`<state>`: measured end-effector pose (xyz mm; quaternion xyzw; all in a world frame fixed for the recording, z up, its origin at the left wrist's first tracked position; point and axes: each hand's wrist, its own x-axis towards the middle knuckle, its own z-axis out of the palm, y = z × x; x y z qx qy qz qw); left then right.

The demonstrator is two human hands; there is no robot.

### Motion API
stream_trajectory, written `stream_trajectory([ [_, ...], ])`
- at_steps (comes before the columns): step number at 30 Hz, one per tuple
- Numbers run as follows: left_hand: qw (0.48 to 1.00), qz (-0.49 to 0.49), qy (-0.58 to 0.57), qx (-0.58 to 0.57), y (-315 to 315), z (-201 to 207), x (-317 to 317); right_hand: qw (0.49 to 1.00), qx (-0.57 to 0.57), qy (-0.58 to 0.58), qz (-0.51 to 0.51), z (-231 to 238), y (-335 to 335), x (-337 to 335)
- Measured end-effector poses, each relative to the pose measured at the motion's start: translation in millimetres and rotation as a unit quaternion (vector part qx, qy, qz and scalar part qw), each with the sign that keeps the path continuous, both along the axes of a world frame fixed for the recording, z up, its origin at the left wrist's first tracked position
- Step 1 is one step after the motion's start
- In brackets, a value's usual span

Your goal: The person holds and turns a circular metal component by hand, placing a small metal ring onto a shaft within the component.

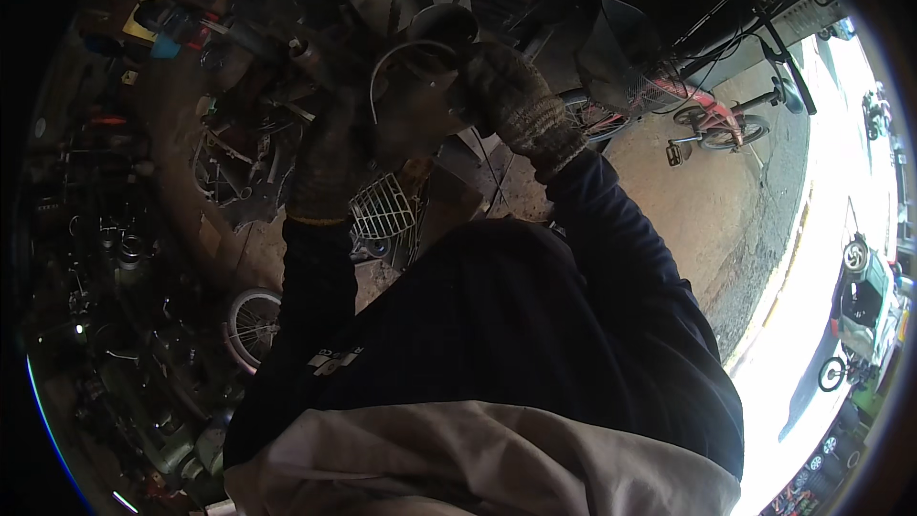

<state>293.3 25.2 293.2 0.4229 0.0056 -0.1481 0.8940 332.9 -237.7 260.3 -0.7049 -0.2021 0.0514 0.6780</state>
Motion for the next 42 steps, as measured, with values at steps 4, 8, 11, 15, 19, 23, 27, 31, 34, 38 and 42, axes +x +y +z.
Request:
stream_trajectory([
  [4,0.991,-0.038,-0.05,0.116,21,5,-7,0.999,-0.025,0.037,-0.001,21,4,-13],
  [8,0.951,0.025,-0.132,0.279,7,21,-13,0.996,-0.016,0.079,0.04,43,4,-14],
  [11,0.928,0.025,-0.176,0.328,14,20,-17,0.922,-0.282,-0.262,-0.039,53,3,-20],
  [15,0.982,-0.003,-0.086,0.166,34,11,-32,0.993,-0.003,0.063,0.095,40,16,-19],
  [19,0.612,0.146,-0.502,0.593,40,-26,-32,0.948,0.188,0.212,0.146,17,11,-23],
  [23,0.838,0.148,-0.288,0.438,67,-60,-53,0.972,0.032,0.214,0.096,-26,-6,-37],
  [27,0.948,0.227,-0.037,0.221,106,-78,-85,0.96,-0.037,0.268,0.075,-67,-20,-59],
  [31,0.955,0.275,-0.037,0.106,138,-81,-87,0.931,0.018,0.363,0.03,-87,-34,-64],
  [34,0.956,0.285,-0.05,0.048,149,-89,-78,0.93,0.012,0.367,0.014,-102,-34,-60],
  [38,0.95,0.302,-0.076,0.001,153,-97,-71,0.931,-0.017,0.365,-0.004,-96,-16,-60],
  [42,0.952,0.29,-0.088,-0.028,162,-110,-60,0.924,-0.02,0.381,-0.01,-98,-16,-64],
])
